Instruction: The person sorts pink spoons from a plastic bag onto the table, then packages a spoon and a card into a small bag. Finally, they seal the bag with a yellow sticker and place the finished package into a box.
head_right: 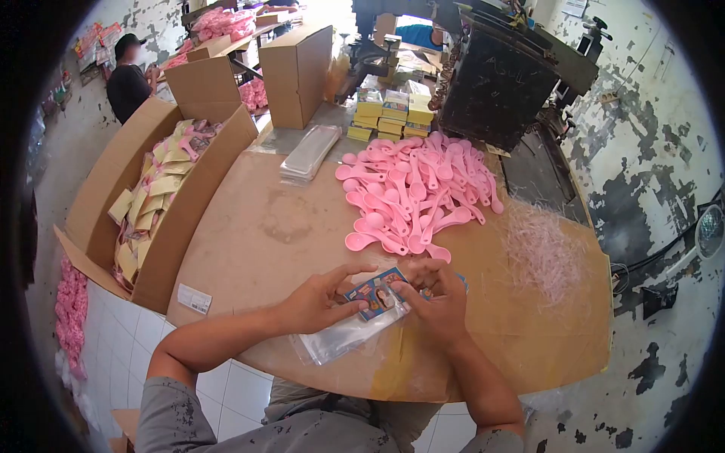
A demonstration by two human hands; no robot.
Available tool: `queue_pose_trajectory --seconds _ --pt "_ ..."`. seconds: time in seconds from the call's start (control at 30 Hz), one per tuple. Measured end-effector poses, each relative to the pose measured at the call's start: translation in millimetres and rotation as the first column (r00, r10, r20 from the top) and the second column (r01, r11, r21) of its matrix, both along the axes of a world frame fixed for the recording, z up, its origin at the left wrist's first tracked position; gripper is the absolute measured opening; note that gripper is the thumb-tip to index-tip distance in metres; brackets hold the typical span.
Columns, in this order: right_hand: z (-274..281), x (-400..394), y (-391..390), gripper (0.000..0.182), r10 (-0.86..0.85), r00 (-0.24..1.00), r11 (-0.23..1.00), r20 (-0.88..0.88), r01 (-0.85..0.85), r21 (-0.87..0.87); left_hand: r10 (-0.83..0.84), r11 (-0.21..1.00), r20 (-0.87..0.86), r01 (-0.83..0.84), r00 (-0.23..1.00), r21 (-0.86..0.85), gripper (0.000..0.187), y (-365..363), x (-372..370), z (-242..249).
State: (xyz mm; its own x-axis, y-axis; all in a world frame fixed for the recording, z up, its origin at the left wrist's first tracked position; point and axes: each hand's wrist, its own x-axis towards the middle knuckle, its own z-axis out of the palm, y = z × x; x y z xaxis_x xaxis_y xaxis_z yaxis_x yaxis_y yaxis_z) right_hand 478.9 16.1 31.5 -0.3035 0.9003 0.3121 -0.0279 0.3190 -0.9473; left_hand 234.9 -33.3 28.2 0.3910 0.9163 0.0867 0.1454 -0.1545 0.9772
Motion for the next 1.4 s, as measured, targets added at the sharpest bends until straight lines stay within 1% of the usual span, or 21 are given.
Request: queue_pose_trajectory --seconds 0.03,0.1,0.13,0.23,0.27,0.33,0.37,0.43,0.53,0.63,0.73,0.77,0.8,0.83,0.93,1.0,1.03,1.1,1.23,1.33,1.4 --pt "-2.6 2.0 0.8 0.023 0.022 1.0 1.0 -0.022 -0.023 -0.02 -0.004 1.0 0.024 0.004 1.0 0.009 0.062 0.9 -0.8 -1.3" --pt "-5.0 3.0 4.3 0.019 0.089 0.98 0.981 0.179 -0.117 0.156 -0.015 1.0 0.082 0.013 0.997 0.023 0.06 2.6 -0.2 -7.8" --pt "-3.9 3.9 4.9 0.017 0.108 0.953 0.956 0.283 -0.177 0.232 -0.016 1.0 0.089 0.016 0.996 -0.004 0.06 2.6 -0.4 -11.2" --pt "7.7 1.3 6.4 0.015 0.268 0.884 0.893 0.383 -0.377 0.245 -0.029 0.996 0.095 0.036 0.995 -0.078 0.056 5.3 -2.6 -13.0" --pt "10.2 3.3 10.7 0.016 0.124 0.907 0.944 0.403 -0.232 0.233 -0.042 0.993 0.092 0.051 0.995 -0.108 0.054 5.5 -3.1 -11.5" --pt "13.3 15.3 29.4 0.017 -0.165 0.88 0.972 0.446 0.069 0.223 -0.051 0.987 0.133 0.07 0.99 -0.146 0.051 7.4 -3.6 -8.2" --pt "16.6 19.8 41.2 0.017 -0.234 0.82 0.931 0.521 0.034 0.364 -0.049 0.984 0.176 0.078 0.983 -0.16 0.049 8.1 -2.7 -7.0" --pt "20.6 28.2 64.2 0.018 -0.401 0.68 0.794 0.614 -0.076 0.603 -0.046 0.981 0.226 0.087 0.973 -0.173 0.045 5.6 0.1 -4.4" --pt "9.7 32.1 80.9 0.023 -0.408 0.627 0.735 0.663 -0.206 0.647 -0.04 0.982 0.246 0.084 0.968 -0.171 0.042 3.3 -0.5 1.9" --pt "23.4 31.2 83.2 0.023 -0.493 0.766 0.614 0.412 -0.03 0.789 -0.025 0.979 0.279 0.08 0.96 -0.186 0.041 5.2 -4.1 5.4" --pt "47.6 21.5 59.2 0.021 -0.442 0.868 0.635 0.225 0.125 0.763 0.021 0.981 0.332 0.045 0.943 -0.19 0.041 6.8 -5.2 6.2" --pt "48.9 15.5 48.5 0.02 -0.331 0.928 0.793 0.17 0.176 0.583 0.034 0.983 0.353 0.032 0.935 -0.181 0.041 6.9 -4.0 5.2" --pt "48.0 6.2 36.6 0.02 -0.234 0.969 0.91 0.083 0.188 0.37 0.045 0.985 0.374 0.021 0.926 -0.17 0.042 7.7 -3.4 4.1" --pt "47.7 0.3 28.5 0.02 -0.159 0.987 0.977 -0.027 0.161 0.137 0.059 0.986 0.36 0.002 0.931 -0.167 0.041 7.7 -2.8 1.2" --pt "49.3 -3.8 20.6 0.023 -0.12 0.991 0.992 -0.058 0.123 0.042 0.076 0.985 0.303 -0.025 0.95 -0.169 0.041 6.4 -2.0 -3.5" --pt "52.6 -4.9 21.1 0.024 -0.132 0.987 0.99 -0.094 0.135 0.03 0.062 0.983 0.251 -0.016 0.966 -0.182 0.041 4.3 -3.7 2.2" --pt "53.4 -5.6 22.3 0.024 -0.136 0.985 0.99 -0.11 0.139 0.024 0.058 0.989 0.284 -0.016 0.957 -0.149 0.04 5.2 -2.7 0.1" --pt "50.5 -11.9 21.5 0.026 -0.08 0.996 0.996 -0.051 0.082 0.044 0.047 0.996 0.35 -0.018 0.936 -0.084 0.04 6.5 1.1 -6.0" --pt "43.7 -21.5 21.4 0.028 -0.029 0.999 0.995 -0.031 0.031 0.096 -0.006 0.982 0.29 0.061 0.957 -0.181 0.036 3.5 -2.3 1.0" --pt "33.7 -18.1 23.2 0.028 -0.077 0.995 0.984 0.056 0.067 0.165 -0.007 0.963 0.302 0.088 0.953 -0.254 0.036 4.0 -3.5 6.8" --pt "34.3 -22.6 18.2 0.026 -0.057 0.997 0.992 -0.046 0.062 0.111 0.0 0.959 0.29 0.082 0.957 -0.27 0.038 6.1 -5.8 8.4"
